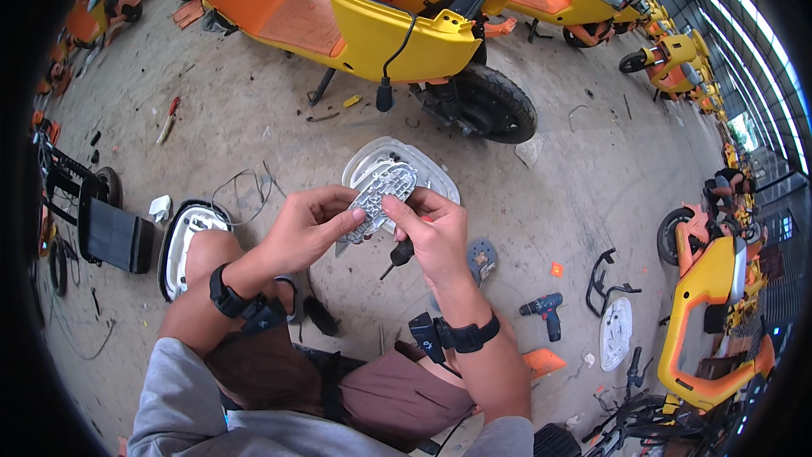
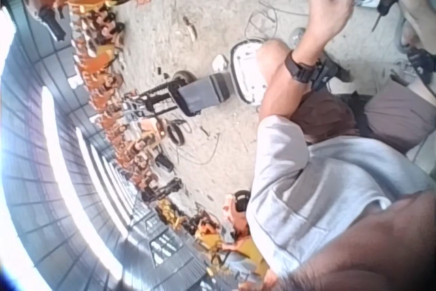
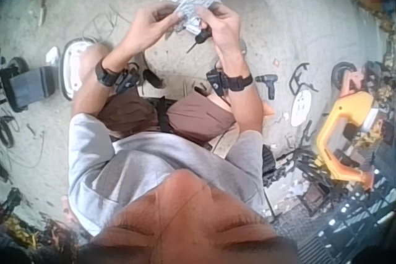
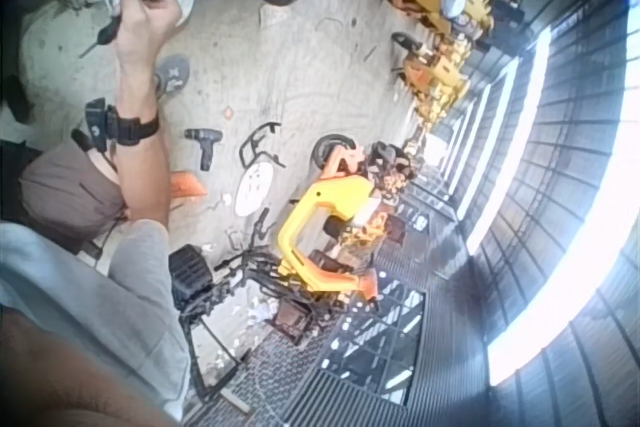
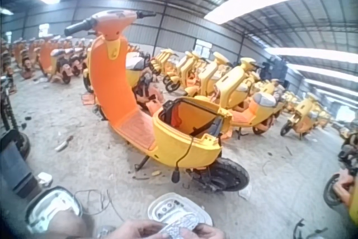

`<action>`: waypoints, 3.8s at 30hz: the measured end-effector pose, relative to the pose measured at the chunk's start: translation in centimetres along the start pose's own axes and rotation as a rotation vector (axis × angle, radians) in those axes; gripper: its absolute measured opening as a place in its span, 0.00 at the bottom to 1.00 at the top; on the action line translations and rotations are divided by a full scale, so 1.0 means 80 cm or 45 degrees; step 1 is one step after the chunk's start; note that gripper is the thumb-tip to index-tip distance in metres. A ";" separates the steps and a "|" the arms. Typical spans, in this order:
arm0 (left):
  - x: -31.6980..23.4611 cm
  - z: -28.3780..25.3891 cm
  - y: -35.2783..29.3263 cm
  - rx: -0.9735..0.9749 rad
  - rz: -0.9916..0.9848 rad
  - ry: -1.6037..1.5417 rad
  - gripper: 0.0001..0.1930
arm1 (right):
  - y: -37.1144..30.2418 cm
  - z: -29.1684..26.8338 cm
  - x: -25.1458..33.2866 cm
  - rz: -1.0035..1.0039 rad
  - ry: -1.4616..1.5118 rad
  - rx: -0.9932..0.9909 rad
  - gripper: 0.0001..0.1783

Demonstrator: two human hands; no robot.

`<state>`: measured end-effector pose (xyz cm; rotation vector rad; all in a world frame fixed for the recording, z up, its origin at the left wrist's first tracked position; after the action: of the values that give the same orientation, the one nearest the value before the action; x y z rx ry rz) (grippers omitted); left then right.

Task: The person uses a screwdriver to disassemble an electronic light component, removes a circuit board, and unscrews internal screws.

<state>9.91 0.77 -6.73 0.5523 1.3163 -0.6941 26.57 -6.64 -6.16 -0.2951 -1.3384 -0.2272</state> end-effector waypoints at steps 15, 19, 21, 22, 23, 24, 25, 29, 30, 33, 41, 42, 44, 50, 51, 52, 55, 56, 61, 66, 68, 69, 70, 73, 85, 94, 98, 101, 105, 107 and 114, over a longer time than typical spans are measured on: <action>-0.047 0.012 0.056 -0.173 0.139 0.490 0.13 | 0.039 -0.024 0.030 0.026 -0.126 -0.087 0.17; -0.036 0.021 0.077 -0.323 0.247 0.640 0.10 | 0.065 -0.047 0.028 0.093 -0.103 -0.031 0.23; -0.026 0.011 0.080 -0.355 0.321 0.695 0.10 | 0.075 -0.039 0.013 0.119 -0.057 0.014 0.25; -0.025 0.010 0.079 -0.359 0.349 0.767 0.10 | 0.076 -0.039 0.010 0.116 -0.037 0.049 0.25; -0.026 0.009 0.079 -0.374 0.375 0.841 0.10 | 0.075 -0.039 0.010 0.120 -0.014 0.053 0.26; -0.029 0.013 0.080 -0.355 0.437 0.910 0.11 | 0.075 -0.041 0.010 0.123 0.004 0.056 0.25; -0.032 0.018 0.080 -0.340 0.498 0.978 0.11 | 0.076 -0.043 0.009 0.128 0.020 0.062 0.25; -0.040 0.030 0.076 -0.303 0.631 1.120 0.14 | 0.075 -0.045 0.009 0.130 -0.022 0.033 0.23; -0.043 0.034 0.072 -0.294 0.659 1.158 0.13 | 0.073 -0.046 0.010 0.143 -0.038 0.033 0.22; -0.038 0.021 0.060 -0.321 0.715 1.242 0.16 | 0.069 -0.031 0.014 0.162 0.002 0.085 0.18; -0.075 0.015 0.044 -0.229 0.541 1.021 0.25 | 0.049 -0.008 0.044 0.110 0.077 0.013 0.21; -0.081 0.008 0.043 -0.191 0.496 0.969 0.27 | 0.047 0.000 0.054 0.097 0.062 -0.018 0.22; -0.079 0.007 0.041 -0.184 0.452 0.880 0.32 | 0.044 -0.003 0.059 0.065 0.065 0.001 0.23; -0.083 -0.003 0.035 -0.112 0.226 0.752 0.33 | 0.033 0.005 0.066 -0.051 -0.006 0.084 0.27; -0.082 -0.003 0.035 -0.111 0.199 0.722 0.32 | 0.030 0.005 0.070 -0.067 -0.023 0.096 0.27; -0.081 -0.002 0.034 -0.108 0.172 0.693 0.32 | 0.030 0.004 0.070 -0.063 -0.054 0.098 0.27; -0.076 -0.007 0.035 -0.162 0.444 0.787 0.31 | 0.029 0.007 0.073 -0.072 -0.120 0.092 0.27; -0.076 -0.006 0.034 -0.179 0.482 0.813 0.31 | 0.029 0.006 0.073 -0.073 -0.121 0.092 0.27; -0.073 0.000 0.033 -0.290 0.592 0.909 0.30 | 0.030 0.006 0.066 -0.021 -0.098 0.088 0.24; -0.077 -0.004 0.035 -0.251 0.595 0.896 0.28 | 0.033 0.005 0.059 -0.018 -0.072 0.053 0.22; -0.077 -0.006 0.036 -0.234 0.572 0.894 0.29 | 0.035 0.006 0.058 -0.027 -0.056 0.024 0.22; -0.078 -0.004 0.039 -0.226 0.560 0.881 0.30 | 0.036 0.004 0.059 -0.039 -0.069 0.003 0.21; -0.078 -0.002 0.042 -0.217 0.548 0.868 0.31 | 0.037 0.000 0.063 -0.053 -0.088 -0.011 0.21; -0.077 0.013 0.053 -0.157 0.419 0.817 0.33 | 0.037 -0.023 0.064 -0.082 -0.088 -0.050 0.20; -0.073 0.018 0.075 0.038 0.117 0.488 0.32 | 0.058 -0.041 0.055 -0.206 -0.198 -0.122 0.18; -0.063 0.007 0.076 -0.120 0.238 0.671 0.31 | 0.065 -0.034 0.049 -0.187 -0.130 -0.108 0.19; -0.064 0.009 0.075 -0.102 0.355 0.948 0.31 | 0.062 -0.037 0.047 -0.195 -0.160 -0.117 0.18; -0.061 0.008 0.072 -0.143 0.445 1.006 0.32 | 0.062 -0.032 0.051 -0.202 -0.136 -0.141 0.18; -0.061 0.009 0.073 -0.147 0.420 0.987 0.31 | 0.063 -0.033 0.049 -0.145 -0.129 -0.103 0.18; -0.060 0.014 0.073 -0.139 0.423 0.989 0.31 | 0.061 -0.035 0.046 -0.131 -0.119 -0.076 0.20; -0.059 0.008 0.062 -0.127 0.579 1.085 0.34 | 0.070 -0.018 0.030 -0.196 -0.109 -0.025 0.22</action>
<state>13.43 4.36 -2.10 1.0906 1.8991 0.0184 30.25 -1.87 -4.51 -0.2205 -1.4458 -0.3599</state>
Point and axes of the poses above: each hand's wrist, its own y-axis towards the middle knuckle, its own z-axis out of the palm, x = y × z, the point moved 3 cm from there along y, towards the middle knuckle, and after that the axes turned 3 degrees about -y, right-handed, at the moved point
